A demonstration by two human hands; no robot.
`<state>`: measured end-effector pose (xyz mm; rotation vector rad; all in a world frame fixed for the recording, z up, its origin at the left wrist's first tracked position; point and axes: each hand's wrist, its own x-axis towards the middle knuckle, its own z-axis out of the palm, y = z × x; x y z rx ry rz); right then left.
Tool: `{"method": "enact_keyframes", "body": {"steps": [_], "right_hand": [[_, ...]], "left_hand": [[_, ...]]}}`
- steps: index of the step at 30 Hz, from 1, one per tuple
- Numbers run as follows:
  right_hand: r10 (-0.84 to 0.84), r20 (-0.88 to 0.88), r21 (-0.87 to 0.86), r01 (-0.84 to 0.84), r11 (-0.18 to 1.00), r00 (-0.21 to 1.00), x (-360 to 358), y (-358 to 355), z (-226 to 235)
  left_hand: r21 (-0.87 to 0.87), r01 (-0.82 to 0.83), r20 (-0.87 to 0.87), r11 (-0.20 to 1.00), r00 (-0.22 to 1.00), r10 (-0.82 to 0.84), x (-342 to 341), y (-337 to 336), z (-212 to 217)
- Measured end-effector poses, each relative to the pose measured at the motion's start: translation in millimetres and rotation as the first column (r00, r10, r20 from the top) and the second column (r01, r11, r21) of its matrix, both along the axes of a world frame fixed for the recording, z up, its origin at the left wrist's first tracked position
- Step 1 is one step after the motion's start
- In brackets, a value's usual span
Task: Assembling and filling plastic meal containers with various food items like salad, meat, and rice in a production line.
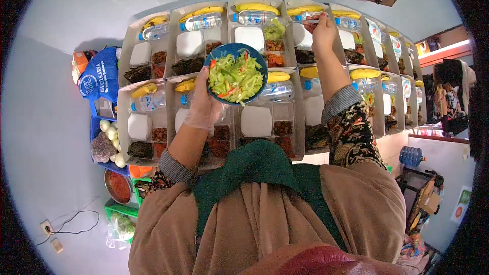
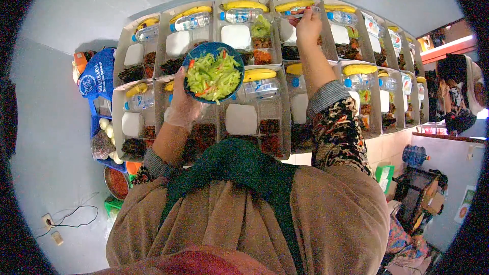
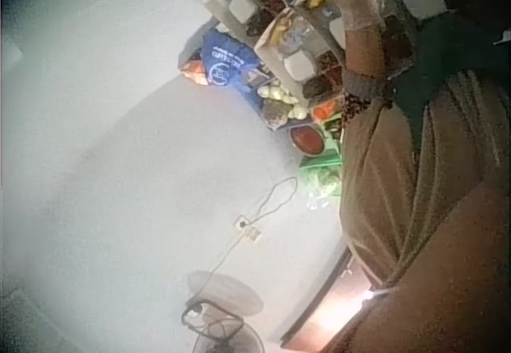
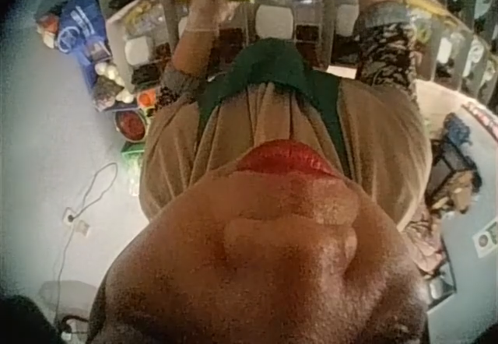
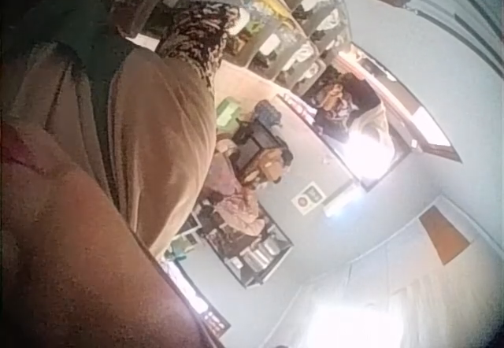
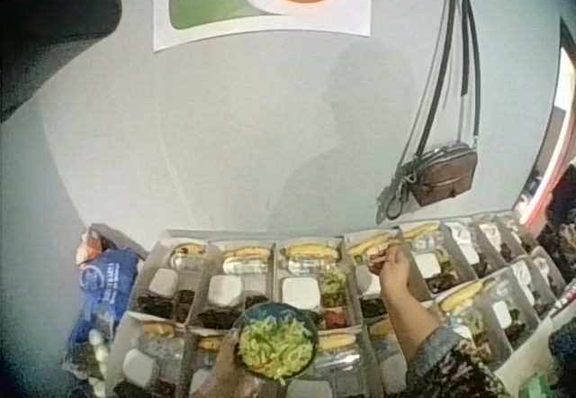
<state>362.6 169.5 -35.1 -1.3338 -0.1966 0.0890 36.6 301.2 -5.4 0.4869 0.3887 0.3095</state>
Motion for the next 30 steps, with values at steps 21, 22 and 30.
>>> {"method": "enact_keyframes", "body": {"steps": [21,22,30], "right_hand": [[0.185,0.049,0.02,-0.186,0.982,0.982,-5.9,-0.9,-3.6],[0.193,0.06,-0.003,-0.193,0.981,0.979,-7.9,-2.4,-0.4],[0.246,0.231,-0.275,-0.179,0.945,0.942,-28.8,-8.7,9.9]], "left_hand": [[-0.005,-0.072,-0.087,0.997,0.994,0.071,-17.9,0.1,0.3],[0.002,-0.06,-0.074,0.998,0.995,0.06,-18.3,0.6,-1.5],[0.009,-0.082,-0.107,0.997,0.991,0.083,-18.0,-2.7,1.3]]}}
